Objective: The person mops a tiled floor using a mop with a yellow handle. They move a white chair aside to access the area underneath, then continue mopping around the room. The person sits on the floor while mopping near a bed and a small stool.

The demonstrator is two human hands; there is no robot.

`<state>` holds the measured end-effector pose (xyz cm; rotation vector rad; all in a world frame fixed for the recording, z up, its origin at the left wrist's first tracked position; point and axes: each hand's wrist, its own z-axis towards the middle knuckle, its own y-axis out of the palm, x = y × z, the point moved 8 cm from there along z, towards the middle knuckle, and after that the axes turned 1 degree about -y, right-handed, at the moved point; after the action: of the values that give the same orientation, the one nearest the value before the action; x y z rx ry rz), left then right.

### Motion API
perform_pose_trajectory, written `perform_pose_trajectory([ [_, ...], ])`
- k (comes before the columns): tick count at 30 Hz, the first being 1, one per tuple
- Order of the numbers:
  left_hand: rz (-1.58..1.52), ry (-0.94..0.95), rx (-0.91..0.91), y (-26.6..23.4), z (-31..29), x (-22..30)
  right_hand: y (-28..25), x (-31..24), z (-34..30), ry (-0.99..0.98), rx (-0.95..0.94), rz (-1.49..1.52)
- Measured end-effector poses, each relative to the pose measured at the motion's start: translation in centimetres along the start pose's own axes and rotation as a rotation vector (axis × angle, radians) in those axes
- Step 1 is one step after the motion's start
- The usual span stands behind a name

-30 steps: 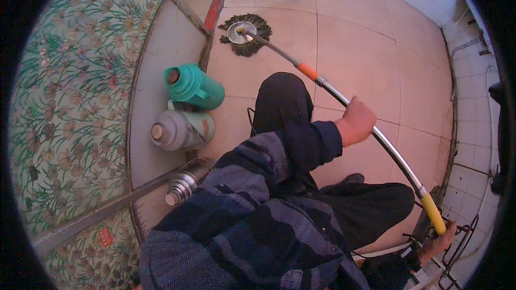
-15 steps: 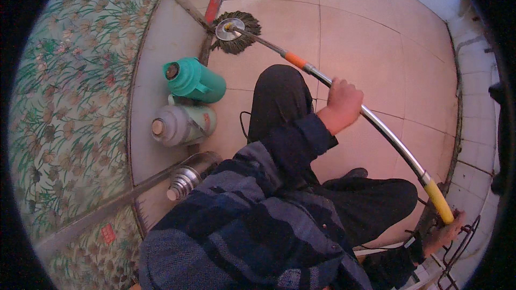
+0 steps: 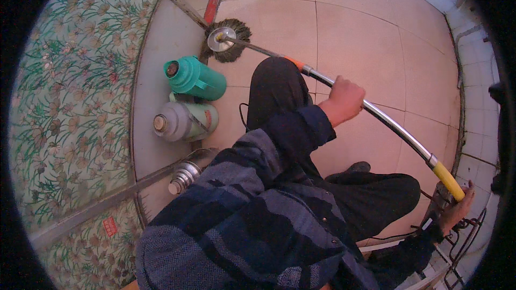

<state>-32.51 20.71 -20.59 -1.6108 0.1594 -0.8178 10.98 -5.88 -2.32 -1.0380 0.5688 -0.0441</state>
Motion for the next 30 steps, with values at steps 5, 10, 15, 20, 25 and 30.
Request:
perform_pose_trajectory([
  [5, -0.193, 0.086, -0.029, 2.5, -1.5, 2.0, 0.1, 4.9, 1.3, 0.068, -0.002, 0.037],
  [10, -0.200, 0.066, 0.105, 1.9, -1.8, 1.5, -0.5, 9.0, 1.5, 0.281, 0.072, 0.389],
  [15, -0.105, 0.052, 0.309, 0.3, -1.5, 0.8, -0.2, 8.5, 0.1, -0.023, 0.071, -0.097],
  [20, -0.055, 0.050, 0.368, -0.2, -1.1, 0.5, -0.5, 12.2, 0.2, 0.275, 0.016, 0.260],
  [25, -0.069, 0.070, 0.286, 0.0, 0.7, 0.9, -1.9, 9.7, -2.4, 0.141, 0.105, -0.066],
  [30, 0.014, 0.101, 0.119, 1.2, 4.1, 1.5, -3.6, 5.3, -5.1, 0.037, 0.158, -0.253],
])
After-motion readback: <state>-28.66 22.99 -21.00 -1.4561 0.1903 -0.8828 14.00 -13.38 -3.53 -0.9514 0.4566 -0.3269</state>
